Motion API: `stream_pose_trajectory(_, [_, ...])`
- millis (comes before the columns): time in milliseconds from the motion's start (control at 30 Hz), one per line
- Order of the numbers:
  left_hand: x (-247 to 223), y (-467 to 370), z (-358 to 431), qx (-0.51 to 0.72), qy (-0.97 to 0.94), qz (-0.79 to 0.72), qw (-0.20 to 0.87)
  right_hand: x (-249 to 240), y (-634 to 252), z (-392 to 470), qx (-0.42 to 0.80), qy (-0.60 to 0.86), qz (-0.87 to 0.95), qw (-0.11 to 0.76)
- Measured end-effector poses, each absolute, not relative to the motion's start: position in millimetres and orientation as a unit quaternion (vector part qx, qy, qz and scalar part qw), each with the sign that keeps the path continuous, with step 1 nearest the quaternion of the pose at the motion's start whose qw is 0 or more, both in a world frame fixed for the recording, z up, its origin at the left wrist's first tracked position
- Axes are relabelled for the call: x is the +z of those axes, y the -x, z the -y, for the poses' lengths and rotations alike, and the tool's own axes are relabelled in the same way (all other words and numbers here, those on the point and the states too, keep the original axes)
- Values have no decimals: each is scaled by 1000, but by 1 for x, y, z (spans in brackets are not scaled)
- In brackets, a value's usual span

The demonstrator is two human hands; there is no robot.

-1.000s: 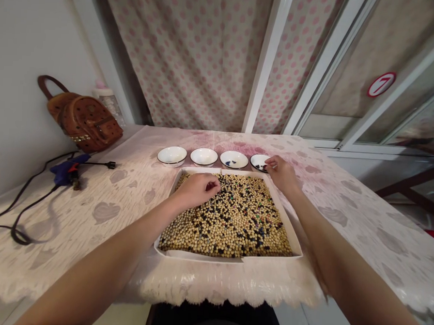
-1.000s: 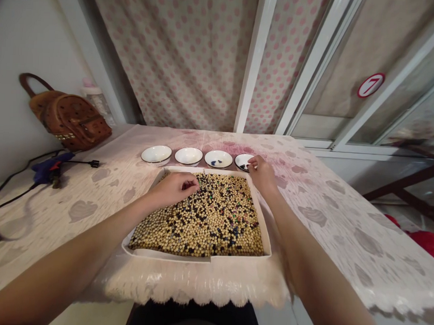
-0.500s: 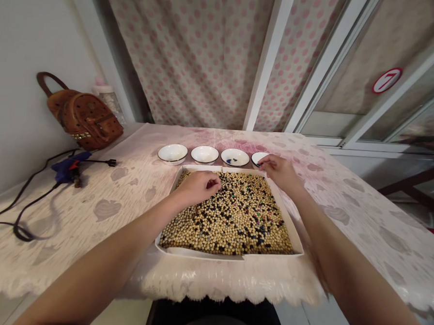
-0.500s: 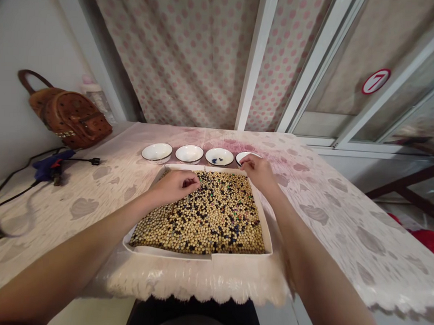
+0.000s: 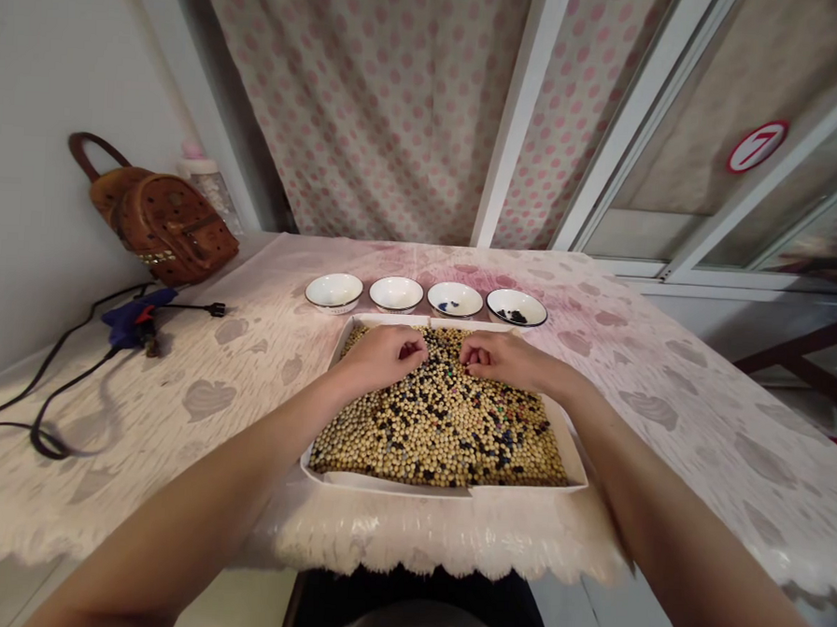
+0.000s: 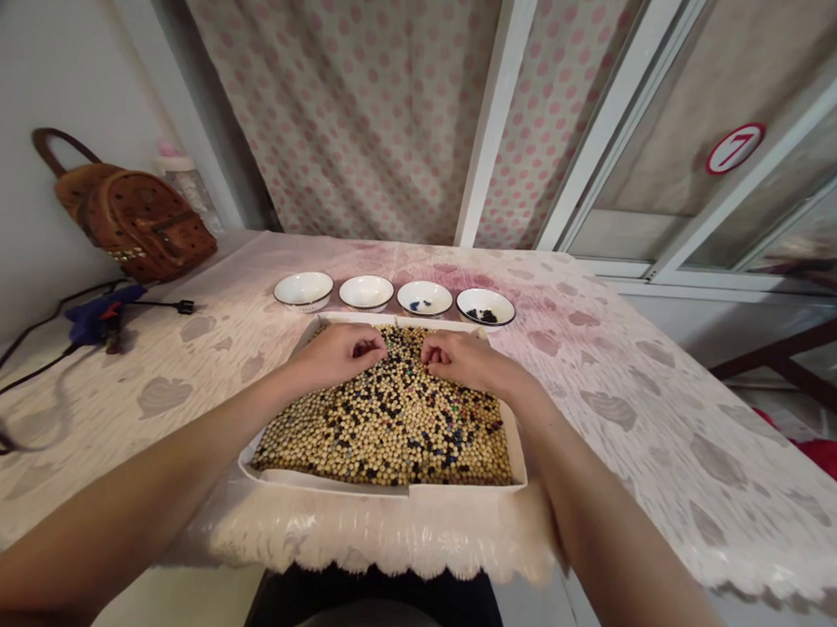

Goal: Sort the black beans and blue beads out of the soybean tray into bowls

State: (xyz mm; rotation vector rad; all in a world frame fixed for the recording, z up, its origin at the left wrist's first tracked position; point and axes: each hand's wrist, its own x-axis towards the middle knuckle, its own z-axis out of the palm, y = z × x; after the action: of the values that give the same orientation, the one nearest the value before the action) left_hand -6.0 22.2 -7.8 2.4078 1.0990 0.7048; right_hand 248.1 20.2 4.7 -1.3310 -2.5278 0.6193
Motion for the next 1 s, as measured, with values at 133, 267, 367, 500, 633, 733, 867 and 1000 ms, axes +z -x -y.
stream_pose_trajectory(133, [-7, 6, -22, 253, -862, -393, 199, 8, -244, -15, 200, 464, 859, 89])
stream_pose_trajectory(267, [-9, 6, -23, 255, -862, -387, 205, 4, -241, -16, 196, 469, 854, 109])
stream_pose_trajectory(367, [-9, 6, -23, 256, -862, -388, 201, -1, -245, -21, 226, 474, 840, 135])
stream_pose_trajectory(500, [-9, 6, -24, 252, -864, -393, 191, -4, -252, -27, 326, 468, 798, 193])
stream_pose_trajectory(633, [-9, 6, -24, 249, -865, -393, 187, -3, -254, -28, 391, 466, 764, 217])
stream_pose_trajectory(733, [-9, 6, -24, 253, -866, -389, 188, -1, -260, -32, 363, 483, 752, 263])
stream_pose_trajectory(867, [-9, 6, -24, 250, -866, -391, 189, -5, -286, -49, 201, 553, 707, 392])
stream_pose_trajectory(1000, [-7, 5, -23, 245, -862, -401, 190, -18, -319, -66, -2, 647, 672, 360])
